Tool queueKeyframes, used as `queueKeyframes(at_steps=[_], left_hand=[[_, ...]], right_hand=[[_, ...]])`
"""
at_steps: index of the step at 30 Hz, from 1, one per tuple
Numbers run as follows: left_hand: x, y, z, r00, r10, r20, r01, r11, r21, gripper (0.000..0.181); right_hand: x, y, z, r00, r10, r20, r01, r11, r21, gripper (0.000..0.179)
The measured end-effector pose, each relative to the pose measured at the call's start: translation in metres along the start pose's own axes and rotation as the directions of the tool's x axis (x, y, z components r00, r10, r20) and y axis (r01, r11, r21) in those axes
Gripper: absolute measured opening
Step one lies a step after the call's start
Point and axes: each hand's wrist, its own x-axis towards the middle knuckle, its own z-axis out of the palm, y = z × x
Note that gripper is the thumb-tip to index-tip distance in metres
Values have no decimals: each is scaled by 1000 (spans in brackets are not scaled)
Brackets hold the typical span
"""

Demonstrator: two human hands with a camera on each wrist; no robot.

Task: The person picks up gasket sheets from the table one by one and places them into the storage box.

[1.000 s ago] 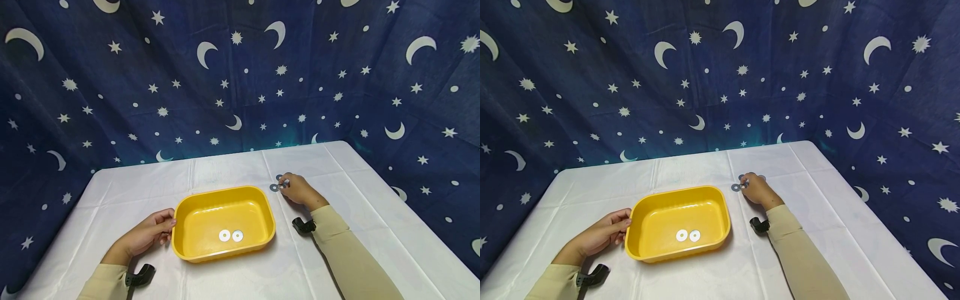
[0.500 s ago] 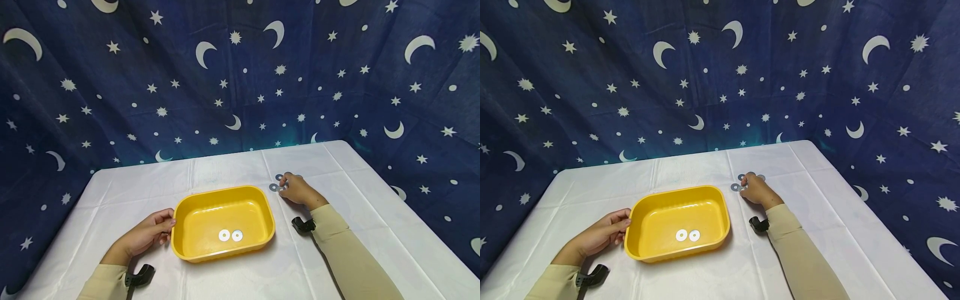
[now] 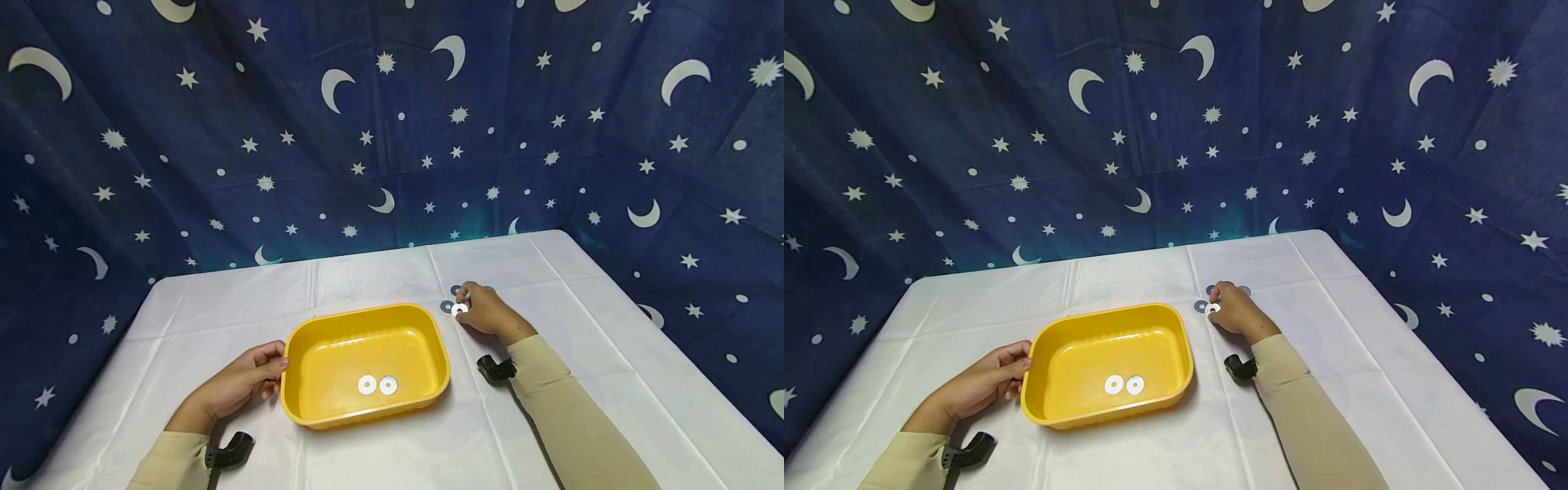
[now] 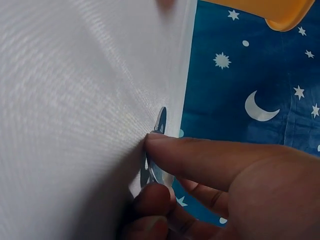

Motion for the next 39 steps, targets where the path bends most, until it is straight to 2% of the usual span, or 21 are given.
queueKeyframes(at_steps=[8,24,31,39], left_hand=[[0,0,0,1000,-2,0,2,1000,4,10],[0,-1,-1,1000,-6,-1,6,1000,7,9],[1,-1,0,1000,-17,-10,17,1000,11,10],[0,-1,0,1000,-13,-9,13,1000,10,10]], right_hand=[[-1,-4,-2,1000,-2,28,-1,997,77,17],[-7,-15,-7,997,-10,82,-3,989,146,16],[-12,-23,-12,995,-98,34,93,986,137,13],[-16,-33,-16,991,-133,-3,132,978,163,13]])
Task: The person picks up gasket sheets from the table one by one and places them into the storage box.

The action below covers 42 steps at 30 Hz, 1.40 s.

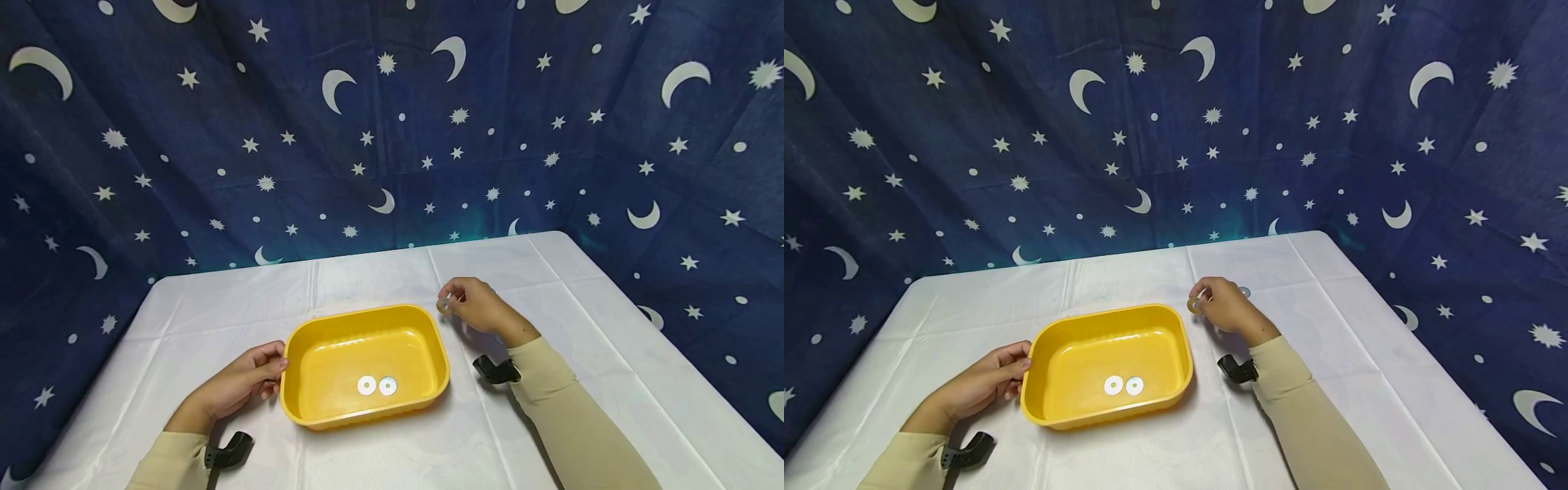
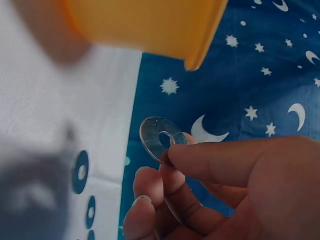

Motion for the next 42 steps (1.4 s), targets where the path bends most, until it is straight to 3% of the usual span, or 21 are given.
queueKeyframes(at_steps=[12,26,36,42], left_hand=[[0,1,0,1000,6,6,-6,1000,-6,9],[0,1,1,1000,-15,-17,16,1000,9,9],[1,2,3,1000,-11,-19,12,1000,13,9],[0,2,2,1000,1,-7,-1,1000,12,10]], right_hand=[[-12,-26,-3,997,-50,-60,53,997,52,13],[-26,-54,3,993,-110,-33,113,989,91,13],[-30,-65,21,989,-125,-75,139,966,219,14],[-31,-70,32,991,-123,-49,132,944,302,13]])
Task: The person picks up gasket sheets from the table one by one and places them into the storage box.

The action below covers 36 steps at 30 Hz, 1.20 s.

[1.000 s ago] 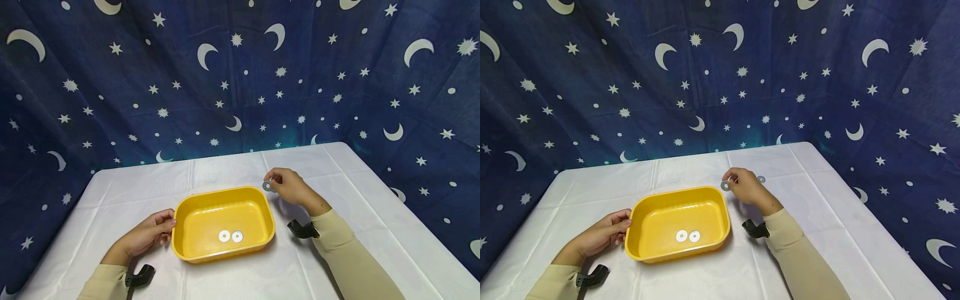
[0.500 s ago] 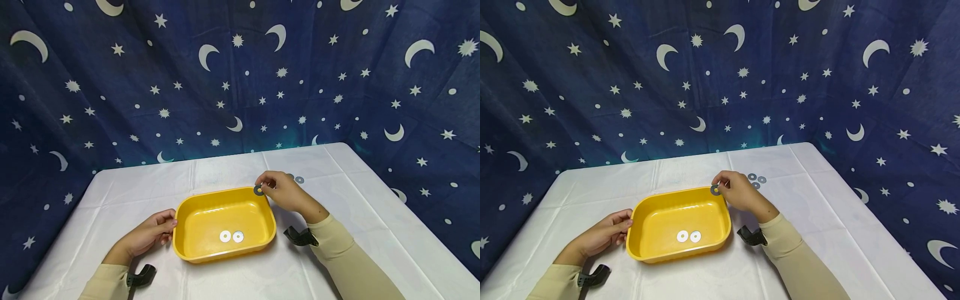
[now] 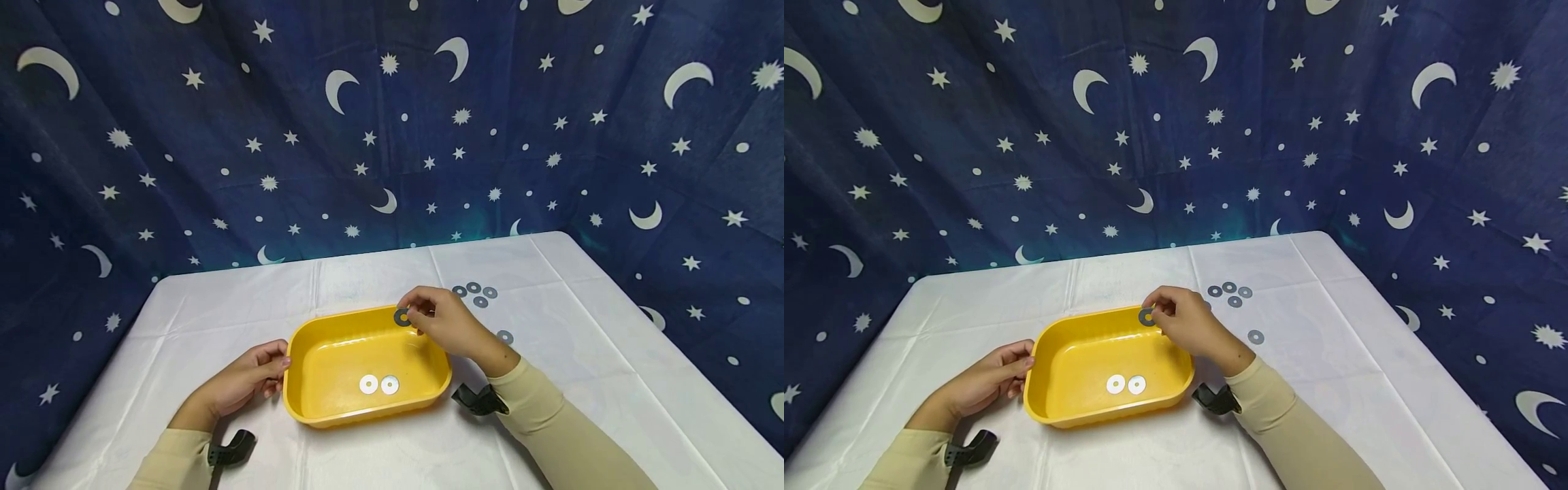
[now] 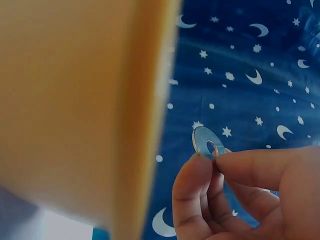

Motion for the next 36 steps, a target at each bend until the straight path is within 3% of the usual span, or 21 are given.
queueKeyframes(at_steps=[13,25,29,36], left_hand=[[0,-1,-2,1000,-14,-15,15,1000,3,10],[3,-3,1,1000,10,22,-10,1000,-17,17],[3,-2,1,1000,3,11,-3,1000,-8,20],[0,0,-2,1000,3,-3,-3,1000,2,21]], right_hand=[[-1,-2,18,993,26,115,-40,992,119,20],[-4,10,37,975,-25,219,-12,986,165,19],[-2,13,43,973,-21,232,-12,990,141,19],[6,15,51,959,39,279,-45,999,14,19]])
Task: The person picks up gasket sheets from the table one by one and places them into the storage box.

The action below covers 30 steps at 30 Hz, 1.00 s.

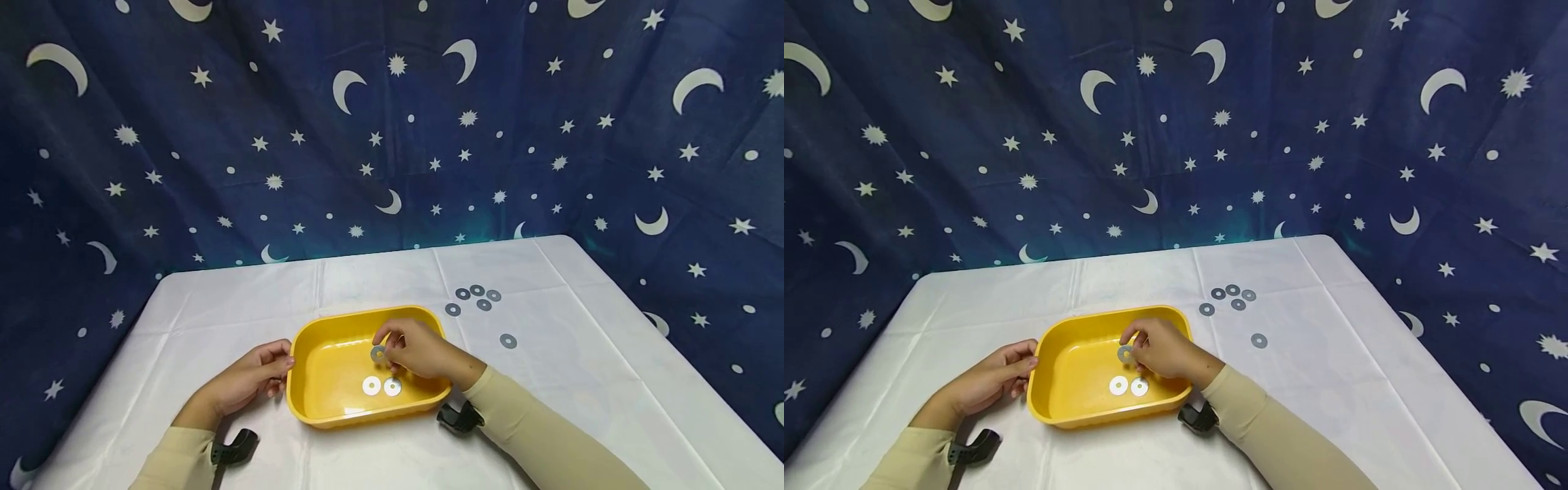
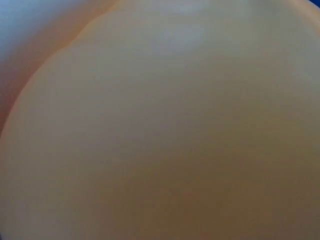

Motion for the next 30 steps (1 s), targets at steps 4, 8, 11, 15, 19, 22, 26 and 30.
queueKeyframes(at_steps=[4,8,11,15,19,22,26,30], left_hand=[[-1,1,0,1000,4,-6,-4,1000,-2,18],[-1,0,0,1000,-14,-5,14,1000,-4,14],[-1,0,1,1000,-15,-4,15,1000,-1,14],[0,0,2,1000,-18,-9,18,1000,0,13],[-1,0,2,1000,-25,-6,25,1000,-1,11],[0,1,1,1000,-18,-7,18,1000,2,11],[1,2,1,1000,-12,-2,12,1000,0,11],[0,0,1,1000,-12,2,12,1000,-4,9]], right_hand=[[3,2,2,1000,20,4,-20,999,-41,17],[4,5,5,1000,28,7,-27,995,-94,16],[3,5,6,1000,22,4,-21,988,-155,13],[3,5,6,1000,24,-2,-24,969,-246,9],[4,5,6,999,40,9,-36,959,-281,14],[5,4,6,999,47,5,-44,954,-295,12],[4,4,7,999,35,1,-33,948,-317,15],[3,5,8,1000,9,-6,-10,932,-362,16]])
